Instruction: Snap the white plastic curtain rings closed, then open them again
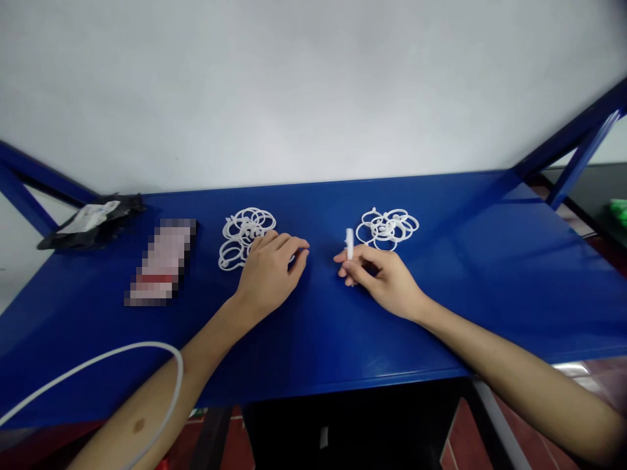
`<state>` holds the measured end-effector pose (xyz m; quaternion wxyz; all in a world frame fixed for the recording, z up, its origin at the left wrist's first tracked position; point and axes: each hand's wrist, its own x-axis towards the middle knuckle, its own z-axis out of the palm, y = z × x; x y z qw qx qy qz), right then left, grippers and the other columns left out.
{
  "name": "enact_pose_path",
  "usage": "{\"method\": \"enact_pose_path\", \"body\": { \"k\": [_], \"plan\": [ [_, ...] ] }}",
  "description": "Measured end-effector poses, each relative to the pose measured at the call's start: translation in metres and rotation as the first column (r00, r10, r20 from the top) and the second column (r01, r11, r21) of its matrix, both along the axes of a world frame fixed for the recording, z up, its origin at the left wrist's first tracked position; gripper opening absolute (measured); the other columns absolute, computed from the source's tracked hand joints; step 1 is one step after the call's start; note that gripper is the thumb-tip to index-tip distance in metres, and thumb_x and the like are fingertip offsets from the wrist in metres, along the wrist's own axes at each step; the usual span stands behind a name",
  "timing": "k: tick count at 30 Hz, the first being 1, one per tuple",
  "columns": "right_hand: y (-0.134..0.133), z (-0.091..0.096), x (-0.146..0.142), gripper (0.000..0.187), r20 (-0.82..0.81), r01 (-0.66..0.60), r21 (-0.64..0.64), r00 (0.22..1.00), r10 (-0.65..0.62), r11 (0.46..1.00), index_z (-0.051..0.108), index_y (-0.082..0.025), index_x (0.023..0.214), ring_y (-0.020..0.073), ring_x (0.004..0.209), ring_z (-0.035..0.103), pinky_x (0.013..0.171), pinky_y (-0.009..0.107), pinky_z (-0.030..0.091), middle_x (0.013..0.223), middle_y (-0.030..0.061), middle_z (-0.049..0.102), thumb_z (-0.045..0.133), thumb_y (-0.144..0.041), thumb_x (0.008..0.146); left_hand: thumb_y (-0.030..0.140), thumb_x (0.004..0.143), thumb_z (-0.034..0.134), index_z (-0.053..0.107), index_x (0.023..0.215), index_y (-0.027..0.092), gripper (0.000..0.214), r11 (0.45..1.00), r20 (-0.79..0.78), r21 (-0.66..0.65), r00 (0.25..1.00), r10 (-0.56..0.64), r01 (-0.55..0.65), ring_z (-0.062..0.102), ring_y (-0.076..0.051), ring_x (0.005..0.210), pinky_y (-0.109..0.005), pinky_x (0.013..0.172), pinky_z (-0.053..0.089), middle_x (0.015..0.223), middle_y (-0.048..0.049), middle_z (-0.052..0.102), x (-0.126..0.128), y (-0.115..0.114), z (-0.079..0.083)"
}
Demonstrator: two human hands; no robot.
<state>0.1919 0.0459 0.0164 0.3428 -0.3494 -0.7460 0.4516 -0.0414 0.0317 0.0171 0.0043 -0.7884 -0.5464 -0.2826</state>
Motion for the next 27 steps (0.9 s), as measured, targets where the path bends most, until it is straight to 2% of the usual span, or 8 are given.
{"method": "enact_pose_path", "body": {
  "k": [2,6,10,13,16,19,23,27],
  "plan": [
    [0.001,-0.001,0.002,0.021,0.105,-0.033,0.181,0.994,0.014,0.983,0.067,-0.019,0.109,0.0138,0.081,0.07,0.074,0.029,0.058,0.095,0.0046,0.072,0.049,-0.022,0.101,0.023,0.098,0.051,0.068,0.096,0.021,0.018,1.0,0.075,-0.01,0.997,-0.012,0.013,0.063,-0.023,0.086,-0.041,0.087,0.047,0.091,-0.0042,0.075,0.003,-0.002,0.003],
    [0.001,0.001,0.005,0.028,0.402,-0.209,0.466,0.916,0.005,0.86,0.068,-0.016,0.113,0.0224,0.096,0.066,0.084,0.039,0.058,0.105,0.0104,0.07,0.047,-0.012,0.095,0.032,0.103,0.045,0.07,0.097,0.022,0.027,0.99,0.28,-0.117,0.959,-0.037,0.073,0.064,-0.018,0.077,-0.035,0.079,0.048,0.084,-0.0013,0.074,0.006,-0.006,0.011],
    [-0.002,0.008,0.005,0.03,0.543,-0.318,0.576,0.837,-0.062,0.753,0.068,-0.01,0.115,0.0257,0.089,0.062,0.079,0.043,0.059,0.102,0.014,0.069,0.046,-0.014,0.095,0.039,0.1,0.052,0.072,0.093,0.023,0.026,0.966,0.349,-0.215,0.935,-0.063,0.146,0.064,-0.016,0.073,-0.032,0.073,0.05,0.078,0.0003,0.073,0.013,-0.011,0.011],
    [-0.004,0.011,0.003,0.031,0.545,-0.334,0.604,0.835,-0.07,0.724,0.067,-0.012,0.115,0.0253,0.087,0.062,0.077,0.043,0.059,0.102,0.014,0.07,0.044,-0.013,0.095,0.035,0.092,0.064,0.072,0.092,0.024,0.014,0.958,0.378,-0.25,0.925,-0.038,0.142,0.066,-0.017,0.074,-0.03,0.071,0.053,0.078,0.0002,0.072,0.018,-0.014,0.008],
    [-0.007,0.011,0.003,0.032,0.449,-0.295,0.608,0.893,-0.013,0.737,0.064,-0.015,0.118,0.0243,0.092,0.065,0.078,0.042,0.06,0.105,0.0128,0.07,0.045,-0.011,0.093,0.032,0.091,0.065,0.072,0.092,0.025,0.011,0.953,0.421,-0.271,0.907,-0.007,0.133,0.065,-0.015,0.069,-0.027,0.062,0.052,0.078,0.0003,0.071,0.018,-0.015,0.006],
    [-0.011,0.009,0.002,0.029,0.26,-0.182,0.558,0.965,0.037,0.81,0.058,-0.018,0.122,0.0213,0.097,0.069,0.081,0.037,0.061,0.11,0.01,0.072,0.05,-0.013,0.094,0.033,0.092,0.065,0.072,0.091,0.025,0.011,0.961,0.458,-0.248,0.889,0.003,0.125,0.063,-0.014,0.067,-0.026,0.061,0.051,0.079,0.0003,0.071,0.016,-0.015,0.008],
    [-0.014,0.004,0.0,0.02,0.055,0.012,0.372,0.998,-0.035,0.928,0.055,-0.021,0.118,0.0155,0.089,0.073,0.077,0.029,0.06,0.102,0.0049,0.075,0.057,-0.021,0.099,0.033,0.091,0.07,0.073,0.093,0.026,0.008,0.972,0.526,-0.193,0.851,-0.013,0.133,0.063,-0.014,0.07,-0.028,0.067,0.053,0.082,0.0009,0.072,0.015,-0.017,0.012],
    [-0.013,0.003,-0.003,0.014,0.023,0.036,0.225,0.999,-0.043,0.974,0.061,-0.021,0.107,0.0139,0.08,0.071,0.073,0.026,0.059,0.093,0.0021,0.075,0.065,-0.028,0.096,0.034,0.091,0.071,0.074,0.093,0.027,0.007,0.98,0.575,-0.152,0.818,-0.016,0.127,0.063,-0.014,0.072,-0.03,0.073,0.055,0.085,0.0005,0.072,0.019,-0.021,0.015]
  ]
}}
